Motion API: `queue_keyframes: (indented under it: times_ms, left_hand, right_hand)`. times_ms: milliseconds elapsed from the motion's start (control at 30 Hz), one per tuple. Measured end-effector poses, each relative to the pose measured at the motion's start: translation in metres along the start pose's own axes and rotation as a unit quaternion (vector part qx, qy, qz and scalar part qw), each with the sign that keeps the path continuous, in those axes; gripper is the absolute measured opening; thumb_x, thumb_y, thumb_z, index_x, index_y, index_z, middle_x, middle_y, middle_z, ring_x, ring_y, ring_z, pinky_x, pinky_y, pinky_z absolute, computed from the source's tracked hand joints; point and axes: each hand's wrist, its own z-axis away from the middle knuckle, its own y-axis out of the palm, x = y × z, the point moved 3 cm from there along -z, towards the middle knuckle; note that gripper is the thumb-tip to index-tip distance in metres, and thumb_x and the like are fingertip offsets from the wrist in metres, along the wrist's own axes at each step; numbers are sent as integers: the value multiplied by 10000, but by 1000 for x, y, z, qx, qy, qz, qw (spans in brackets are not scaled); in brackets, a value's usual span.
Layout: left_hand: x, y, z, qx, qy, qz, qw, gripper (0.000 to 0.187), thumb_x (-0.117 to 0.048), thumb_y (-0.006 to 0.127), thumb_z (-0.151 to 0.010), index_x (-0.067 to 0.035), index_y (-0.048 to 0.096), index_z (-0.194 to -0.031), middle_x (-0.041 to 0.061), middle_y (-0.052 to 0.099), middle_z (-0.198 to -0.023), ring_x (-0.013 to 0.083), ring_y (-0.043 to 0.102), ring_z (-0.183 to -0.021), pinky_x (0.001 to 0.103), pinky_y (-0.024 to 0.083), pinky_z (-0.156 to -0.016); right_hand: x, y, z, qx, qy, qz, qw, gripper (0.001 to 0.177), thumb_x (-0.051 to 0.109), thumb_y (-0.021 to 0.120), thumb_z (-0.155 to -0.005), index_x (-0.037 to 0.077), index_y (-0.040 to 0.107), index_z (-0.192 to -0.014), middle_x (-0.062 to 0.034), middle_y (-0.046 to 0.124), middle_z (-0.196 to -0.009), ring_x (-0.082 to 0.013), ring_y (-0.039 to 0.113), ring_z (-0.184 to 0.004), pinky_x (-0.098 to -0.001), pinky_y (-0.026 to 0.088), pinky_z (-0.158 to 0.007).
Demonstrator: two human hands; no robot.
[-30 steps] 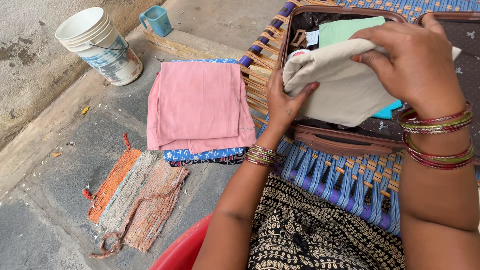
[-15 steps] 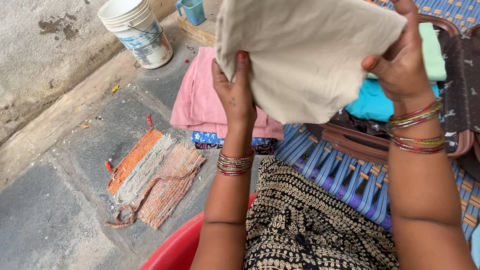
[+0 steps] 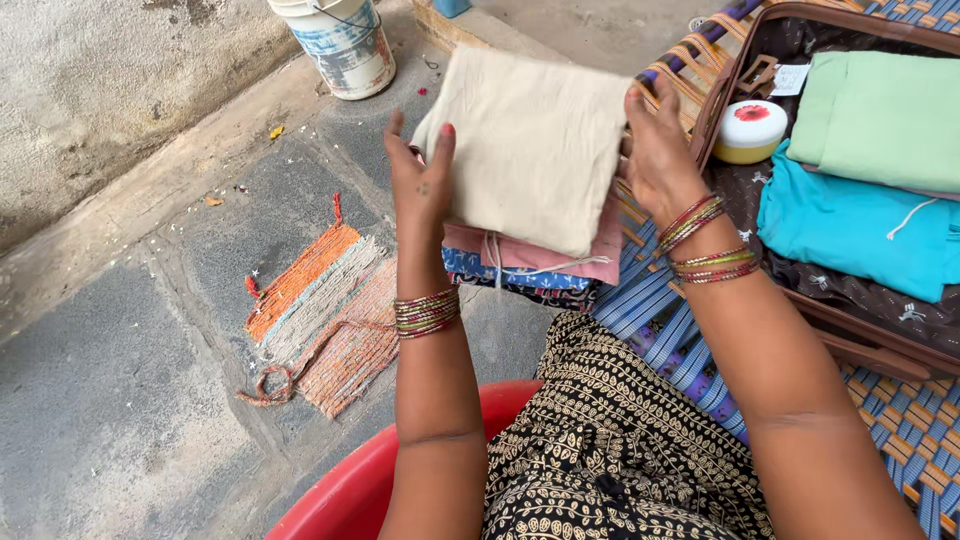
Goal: The person packs several folded items of clothing and a small white container with a floral design into a suitcase positioned on a woven cot.
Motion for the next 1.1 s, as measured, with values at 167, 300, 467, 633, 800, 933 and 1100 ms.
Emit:
queue_keyframes:
  times_ms: [167, 300, 467, 633, 800, 933, 1100]
  left_hand:
    - [37, 16, 5, 24, -51, -28, 998, 585, -281, 743, -905, 21, 561, -1371, 236, 649, -1362, 306, 642, -1266, 392, 477, -1091]
    - [16, 20, 8, 37, 2, 22, 999, 552, -226, 735, -939, 30, 555, -1394, 237, 636, -1397, 331, 617, -1312, 403, 450, -1121]
    - [-42, -4, 20, 46, -82, -184, 978, 598, -296, 743, -917, -88, 530, -1435, 165, 487, -1528, 344, 626, -1253, 427, 485, -1039]
    - [-89, -17, 37, -132, 80, -329, 932, 597, -307, 746, -946, -138, 510, -1467, 204, 399, -1590, 397, 512, -1365, 511, 471, -1034]
    - [-76, 39, 50, 106, 177, -343, 916, 557, -366, 669, -1048, -202, 512, -1557, 49, 412, -1631, 387, 288, -1581, 688, 243, -1234]
    - [-59, 77, 73, 233, 157, -444, 851, 563, -471, 673, -901, -273, 556, -1415, 92, 314, -1611, 437, 141, -1511, 878, 51, -1043]
    - [-64, 90, 91, 250, 191, -443, 840, 635, -459, 684, -831, -267, 558, -1423, 102, 302, -1644, 455, 99, -1528, 937, -59, -930]
  right_hand:
    - [-29, 6, 39, 19, 93, 78, 992, 834, 87, 611, -989, 227, 95, -1629, -240, 454, -1575, -259, 516, -1376, -369, 511, -1078]
    - [-29, 1, 41, 109, -21, 172, 979, 844, -60, 686, -1007, 137, 189, -1660, -188, 301, -1697, -237, 429, -1486, -365, 425, -1211]
    - [-16, -11, 26, 54, -33, 175, 983, 842, -78, 656, -892, 96, 223, -1593, -154, 133, -1754, -359, 496, -1509, -411, 501, -1169]
    - [-18, -1, 50, 48, -109, 503, 856, 821, 104, 789, -884, 98, 384, -1598, -288, 55, -1683, -426, 167, -1568, -465, 278, -1251]
    - [-40, 5, 70, 151, -115, 581, 792, 712, 274, 762, -932, 147, 463, -1565, -289, 97, -1688, -472, 169, -1565, -511, 246, -1256]
    - [-41, -4, 75, 184, -124, 611, 760, 716, 277, 715, -938, 107, 435, -1575, -286, 114, -1686, -478, 133, -1560, -518, 245, -1232]
    - [-20, -14, 85, 216, -101, 615, 752, 712, 270, 692, -911, 80, 437, -1548, -258, 200, -1675, -457, 218, -1530, -498, 300, -1183]
